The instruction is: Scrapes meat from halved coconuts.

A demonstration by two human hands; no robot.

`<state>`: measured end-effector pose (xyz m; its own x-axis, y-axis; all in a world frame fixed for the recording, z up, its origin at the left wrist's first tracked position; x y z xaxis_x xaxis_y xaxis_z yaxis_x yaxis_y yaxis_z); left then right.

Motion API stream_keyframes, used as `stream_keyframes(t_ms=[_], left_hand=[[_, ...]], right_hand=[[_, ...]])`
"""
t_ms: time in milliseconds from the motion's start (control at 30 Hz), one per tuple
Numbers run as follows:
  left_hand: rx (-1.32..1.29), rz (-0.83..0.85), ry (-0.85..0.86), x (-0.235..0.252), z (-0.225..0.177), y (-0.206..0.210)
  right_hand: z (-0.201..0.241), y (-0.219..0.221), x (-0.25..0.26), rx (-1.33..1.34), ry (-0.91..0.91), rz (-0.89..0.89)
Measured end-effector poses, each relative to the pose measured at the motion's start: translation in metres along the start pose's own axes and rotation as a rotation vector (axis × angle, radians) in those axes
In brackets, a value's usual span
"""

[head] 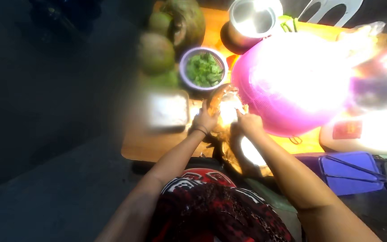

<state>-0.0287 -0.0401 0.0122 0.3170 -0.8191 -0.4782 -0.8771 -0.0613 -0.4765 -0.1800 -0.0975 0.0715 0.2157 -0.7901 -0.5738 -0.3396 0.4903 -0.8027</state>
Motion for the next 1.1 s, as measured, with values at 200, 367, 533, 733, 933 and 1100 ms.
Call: stream_keyframes(t_ms=[200,367,533,733,933,1100], left_hand=[[0.027,-0.022,-0.005,-0.001,0.0,0.002],[0.013,-0.024,0.001,-0.002,0.0,0.0],[0.026,-0.029,0.005,-0.003,-0.001,0.003],[0.032,-0.031,0.003,-0.002,0.001,0.003],[0.014,-0.034,0.003,-0.003,0.001,0.002],[0.017,-0.037,0.017,-0.001,0.003,0.003]], right_hand=[[-0.005,-0.025,-0.018,0.015,-0.01,0.066],[0.007,0.005,0.002,0.042,0.017,-0.051],[-0.007,-0.006,-0.017,0.024,-0.002,0.078],[0.009,-0.007,0.0,0.053,0.014,-0.054],[0.001,-0.018,-0.018,-0.014,-0.013,0.112],[0.009,-0.015,0.001,0.065,-0.007,-0.037]])
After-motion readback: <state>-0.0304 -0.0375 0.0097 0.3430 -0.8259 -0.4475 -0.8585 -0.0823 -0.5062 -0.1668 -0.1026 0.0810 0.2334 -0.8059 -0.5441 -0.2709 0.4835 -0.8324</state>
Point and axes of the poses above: each hand's wrist, its own x-axis towards the middle knuckle, its own y-axis out of the palm, z = x × y, the point moved 1 cm from there along x, towards the middle knuckle, and after that the axes turned 1 degree about z, right-handed, at the moved point
